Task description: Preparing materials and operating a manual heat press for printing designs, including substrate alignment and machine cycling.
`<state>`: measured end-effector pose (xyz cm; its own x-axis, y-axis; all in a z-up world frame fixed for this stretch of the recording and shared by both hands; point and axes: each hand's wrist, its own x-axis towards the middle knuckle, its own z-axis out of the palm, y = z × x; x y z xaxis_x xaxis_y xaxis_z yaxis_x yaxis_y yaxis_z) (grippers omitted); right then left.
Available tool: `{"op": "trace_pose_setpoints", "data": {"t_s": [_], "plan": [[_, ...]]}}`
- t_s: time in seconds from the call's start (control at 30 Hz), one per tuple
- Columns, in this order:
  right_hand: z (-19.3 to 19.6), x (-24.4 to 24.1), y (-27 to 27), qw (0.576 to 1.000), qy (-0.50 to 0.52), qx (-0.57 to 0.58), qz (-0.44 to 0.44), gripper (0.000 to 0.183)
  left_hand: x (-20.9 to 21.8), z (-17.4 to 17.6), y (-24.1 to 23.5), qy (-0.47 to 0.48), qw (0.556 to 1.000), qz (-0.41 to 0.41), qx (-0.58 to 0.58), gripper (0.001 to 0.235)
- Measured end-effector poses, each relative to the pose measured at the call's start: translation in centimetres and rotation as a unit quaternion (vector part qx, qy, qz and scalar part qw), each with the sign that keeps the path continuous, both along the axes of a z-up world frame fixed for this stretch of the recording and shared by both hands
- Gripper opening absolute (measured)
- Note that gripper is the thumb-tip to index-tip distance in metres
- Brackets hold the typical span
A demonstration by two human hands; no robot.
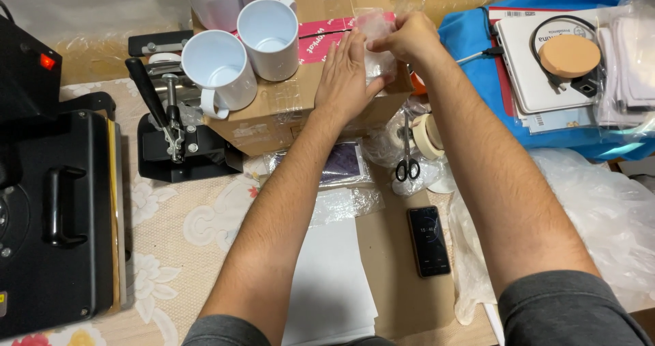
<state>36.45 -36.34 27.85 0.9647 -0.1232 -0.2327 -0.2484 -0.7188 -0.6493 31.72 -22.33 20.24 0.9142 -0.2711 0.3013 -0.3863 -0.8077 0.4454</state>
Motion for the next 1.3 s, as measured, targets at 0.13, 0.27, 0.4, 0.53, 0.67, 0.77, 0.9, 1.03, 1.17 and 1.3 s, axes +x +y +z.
{"op": "trace_pose_setpoints", "data": {"t_s": [0.13,0.27,0.4,0.53,0.67,0.77,0.9,1.03,1.17,1.3], "plan": [[1.8,-1.7,1.3,0.984,0.076,0.158,-0.031,0.037,0.0,-0.2,-0.1,0.002,0.999,-0.002,-0.042,0.088],[0.7,-1.4,1.2,0.981,0.071,0.177,-0.029,0.031,0.1,-0.6,0.0,-0.024,0.999,-0.008,-0.022,0.1],[0.9,-2.3,1.3,0.971,0.093,0.218,-0.036,0.029,-0.1,-0.7,0.1,-0.036,0.999,-0.01,-0.019,0.12],[-1.4,-0.3,-2.1,0.971,0.034,0.238,0.012,0.034,-0.1,-0.6,0.2,-0.025,0.997,-0.016,-0.068,0.132],[-1.0,-0.6,-7.4,0.982,0.009,0.187,-0.006,0.028,-0.5,0.1,0.3,0.001,0.997,-0.003,-0.083,0.124],[-2.1,-0.4,-11.9,0.971,-0.03,0.229,-0.055,0.031,-0.7,0.3,0.4,-0.015,0.995,-0.005,-0.095,0.109],[-3.3,-0.5,-14.6,0.957,-0.052,0.234,-0.161,0.038,-1.0,0.7,0.4,-0.01,0.994,-0.008,-0.11,0.107],[-6.1,0.3,-14.6,0.979,-0.068,0.069,-0.178,0.028,-1.5,1.5,0.3,-0.01,0.993,-0.003,-0.121,0.104],[-16.7,7.7,-18.7,0.958,-0.259,-0.014,-0.119,0.024,-2.0,2.7,0.1,-0.016,0.992,-0.021,-0.123,0.101],[-19.0,11.1,-16.9,0.929,-0.355,-0.091,-0.049,0.044,-2.0,2.6,0.1,-0.015,0.992,-0.022,-0.12,0.104]]}}
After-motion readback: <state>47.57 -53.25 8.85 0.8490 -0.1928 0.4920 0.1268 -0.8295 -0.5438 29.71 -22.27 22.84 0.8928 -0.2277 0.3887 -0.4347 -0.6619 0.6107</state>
